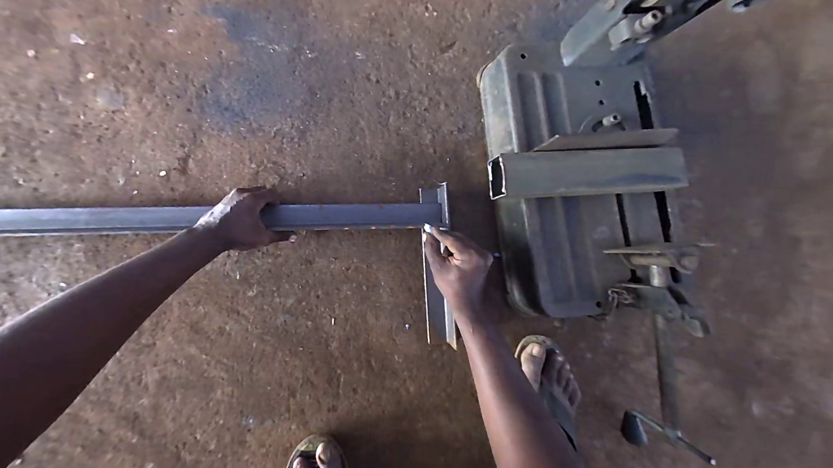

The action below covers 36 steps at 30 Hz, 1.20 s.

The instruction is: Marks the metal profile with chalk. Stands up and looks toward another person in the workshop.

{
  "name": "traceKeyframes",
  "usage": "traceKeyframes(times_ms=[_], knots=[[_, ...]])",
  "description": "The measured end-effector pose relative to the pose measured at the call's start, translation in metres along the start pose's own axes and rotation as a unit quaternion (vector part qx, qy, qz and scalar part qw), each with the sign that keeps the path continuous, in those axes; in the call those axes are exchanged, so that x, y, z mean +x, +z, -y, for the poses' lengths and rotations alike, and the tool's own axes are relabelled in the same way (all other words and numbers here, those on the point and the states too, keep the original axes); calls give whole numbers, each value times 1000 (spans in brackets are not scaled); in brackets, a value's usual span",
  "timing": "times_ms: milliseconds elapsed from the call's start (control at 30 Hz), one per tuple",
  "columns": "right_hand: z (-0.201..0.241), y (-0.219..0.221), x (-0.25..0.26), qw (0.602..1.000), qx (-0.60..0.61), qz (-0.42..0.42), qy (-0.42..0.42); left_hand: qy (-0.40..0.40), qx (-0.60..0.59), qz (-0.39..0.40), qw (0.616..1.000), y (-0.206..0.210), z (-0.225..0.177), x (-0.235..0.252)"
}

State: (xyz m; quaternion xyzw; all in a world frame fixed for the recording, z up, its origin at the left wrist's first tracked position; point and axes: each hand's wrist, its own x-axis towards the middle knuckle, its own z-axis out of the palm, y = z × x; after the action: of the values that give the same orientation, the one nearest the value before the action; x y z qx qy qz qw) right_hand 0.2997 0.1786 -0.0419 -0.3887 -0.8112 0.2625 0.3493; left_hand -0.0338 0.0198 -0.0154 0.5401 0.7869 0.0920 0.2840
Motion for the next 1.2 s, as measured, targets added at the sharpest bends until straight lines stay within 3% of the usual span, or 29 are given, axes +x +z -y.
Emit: traceKeyframes(times_ms=[1200], knots=[[-6,9,-7,999,-38,-16,-8,-11,6,7,1000,0,0,1]])
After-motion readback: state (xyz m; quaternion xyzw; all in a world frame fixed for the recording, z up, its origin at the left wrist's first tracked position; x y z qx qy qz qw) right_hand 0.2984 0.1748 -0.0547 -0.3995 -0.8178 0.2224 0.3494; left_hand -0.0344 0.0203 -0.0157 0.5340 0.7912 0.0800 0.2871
